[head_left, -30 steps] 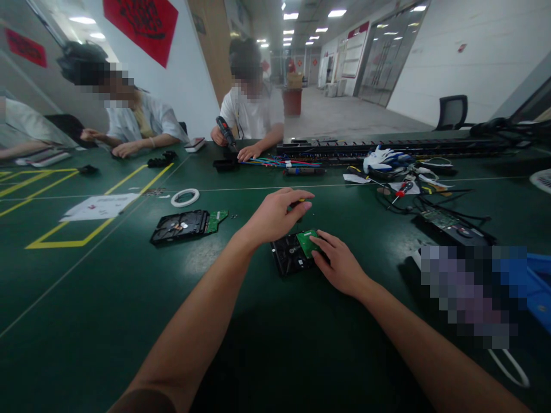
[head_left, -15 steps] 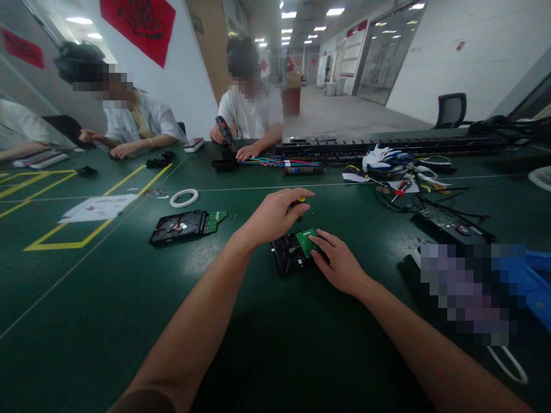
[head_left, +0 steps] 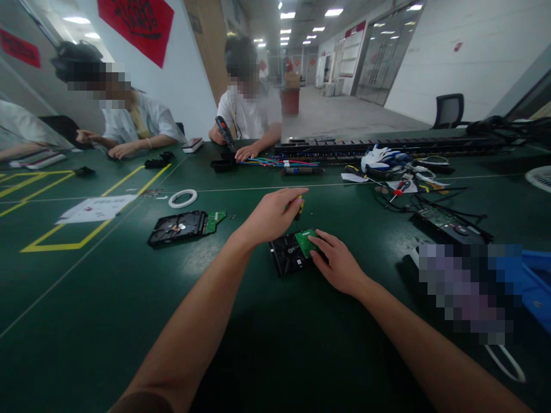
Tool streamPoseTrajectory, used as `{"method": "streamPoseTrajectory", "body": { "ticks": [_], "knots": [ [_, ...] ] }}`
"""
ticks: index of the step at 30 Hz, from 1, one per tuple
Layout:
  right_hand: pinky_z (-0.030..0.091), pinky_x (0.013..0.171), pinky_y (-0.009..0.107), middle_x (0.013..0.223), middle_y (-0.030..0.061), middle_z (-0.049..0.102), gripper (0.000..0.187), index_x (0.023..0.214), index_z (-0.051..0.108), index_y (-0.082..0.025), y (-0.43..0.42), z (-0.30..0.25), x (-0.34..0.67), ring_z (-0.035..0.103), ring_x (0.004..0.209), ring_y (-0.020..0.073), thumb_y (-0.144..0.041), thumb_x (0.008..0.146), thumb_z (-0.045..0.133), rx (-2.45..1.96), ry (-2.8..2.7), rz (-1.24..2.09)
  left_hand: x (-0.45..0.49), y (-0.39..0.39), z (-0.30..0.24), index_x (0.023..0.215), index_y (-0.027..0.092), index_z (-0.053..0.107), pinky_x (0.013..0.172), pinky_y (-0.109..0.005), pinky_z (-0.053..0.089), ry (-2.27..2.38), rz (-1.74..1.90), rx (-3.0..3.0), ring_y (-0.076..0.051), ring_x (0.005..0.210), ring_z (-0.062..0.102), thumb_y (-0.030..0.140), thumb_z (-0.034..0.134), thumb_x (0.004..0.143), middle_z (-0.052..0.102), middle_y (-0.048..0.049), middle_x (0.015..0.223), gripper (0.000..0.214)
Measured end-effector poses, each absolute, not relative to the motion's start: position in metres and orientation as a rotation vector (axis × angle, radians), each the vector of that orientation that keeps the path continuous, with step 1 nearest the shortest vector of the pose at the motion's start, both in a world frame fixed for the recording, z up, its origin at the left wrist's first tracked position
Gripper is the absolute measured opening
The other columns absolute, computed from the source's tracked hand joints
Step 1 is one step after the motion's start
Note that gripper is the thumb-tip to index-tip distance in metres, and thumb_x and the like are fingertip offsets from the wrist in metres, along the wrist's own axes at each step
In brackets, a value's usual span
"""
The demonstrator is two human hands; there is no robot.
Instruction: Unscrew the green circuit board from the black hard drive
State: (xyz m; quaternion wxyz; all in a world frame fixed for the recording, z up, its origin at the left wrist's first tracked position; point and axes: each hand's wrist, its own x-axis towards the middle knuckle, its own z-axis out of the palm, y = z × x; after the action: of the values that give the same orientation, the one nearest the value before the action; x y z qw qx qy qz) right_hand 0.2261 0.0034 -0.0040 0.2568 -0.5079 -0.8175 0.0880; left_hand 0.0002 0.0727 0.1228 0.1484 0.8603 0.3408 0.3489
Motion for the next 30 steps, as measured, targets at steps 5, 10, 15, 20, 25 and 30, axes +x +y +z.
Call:
{"method": "streamPoseTrajectory", "body": {
  "ticks": [5,10,15,20,25,30],
  "knots": [
    [0.043,0.119,0.062,0.158,0.0145,0.055,0.045,0.147,0.061,-0.024,0.0041,-0.0067,0.2269,0.052,0.146,0.0343,-0.040,0.107,0.050,-1.362,-2.208,0.232,-0.0015,0.0729,0.1230,0.136,0.022,0.068,0.104,-0.040,0.054,0.987,1.020,2.474,-0.021,0.114,0.070,0.024,0.052,0.106,0.075,-0.0076,0.129,0.034],
    [0.042,0.120,0.062,0.158,0.0149,0.054,0.046,0.148,0.060,-0.023,0.0042,-0.0079,0.2274,0.051,0.146,0.0339,-0.041,0.107,0.050,-1.375,-2.219,0.226,-0.0019,0.0738,0.1233,0.129,0.021,0.073,0.095,-0.038,0.056,1.027,1.006,2.500,-0.021,0.103,0.071,0.030,0.060,0.104,0.078,-0.0082,0.116,0.029],
    [0.043,0.119,0.063,0.157,0.0169,0.055,0.045,0.147,0.061,-0.022,0.0036,-0.0035,0.2255,0.053,0.144,0.0353,-0.038,0.106,0.051,-1.366,-2.212,0.234,-0.0008,0.0735,0.1233,0.140,0.018,0.066,0.105,-0.041,0.053,1.036,1.009,2.500,-0.022,0.115,0.070,0.022,0.052,0.106,0.075,-0.0103,0.127,0.037],
    [0.044,0.119,0.061,0.156,0.0159,0.056,0.045,0.146,0.062,-0.022,0.0030,-0.0026,0.2253,0.053,0.144,0.0343,-0.039,0.106,0.051,-1.370,-2.214,0.233,-0.0013,0.0738,0.1221,0.138,0.020,0.067,0.109,-0.041,0.051,1.000,1.020,2.504,-0.022,0.121,0.067,0.021,0.052,0.106,0.073,-0.0091,0.133,0.035],
    [0.043,0.119,0.061,0.158,0.0151,0.054,0.045,0.148,0.060,-0.023,0.0041,-0.0066,0.2269,0.052,0.146,0.0344,-0.040,0.107,0.050,-1.372,-2.222,0.218,-0.0012,0.0734,0.1211,0.131,0.022,0.071,0.091,-0.036,0.056,1.078,1.028,2.491,-0.020,0.093,0.069,0.030,0.062,0.104,0.075,-0.0079,0.110,0.030],
    [0.043,0.120,0.060,0.157,0.0177,0.054,0.045,0.146,0.061,-0.019,0.0040,-0.0047,0.2258,0.052,0.145,0.0348,-0.038,0.106,0.051,-1.379,-2.225,0.217,0.0002,0.0733,0.1217,0.130,0.019,0.072,0.092,-0.036,0.056,1.058,1.039,2.479,-0.020,0.098,0.070,0.029,0.059,0.105,0.074,-0.0087,0.113,0.030]
  ]
}}
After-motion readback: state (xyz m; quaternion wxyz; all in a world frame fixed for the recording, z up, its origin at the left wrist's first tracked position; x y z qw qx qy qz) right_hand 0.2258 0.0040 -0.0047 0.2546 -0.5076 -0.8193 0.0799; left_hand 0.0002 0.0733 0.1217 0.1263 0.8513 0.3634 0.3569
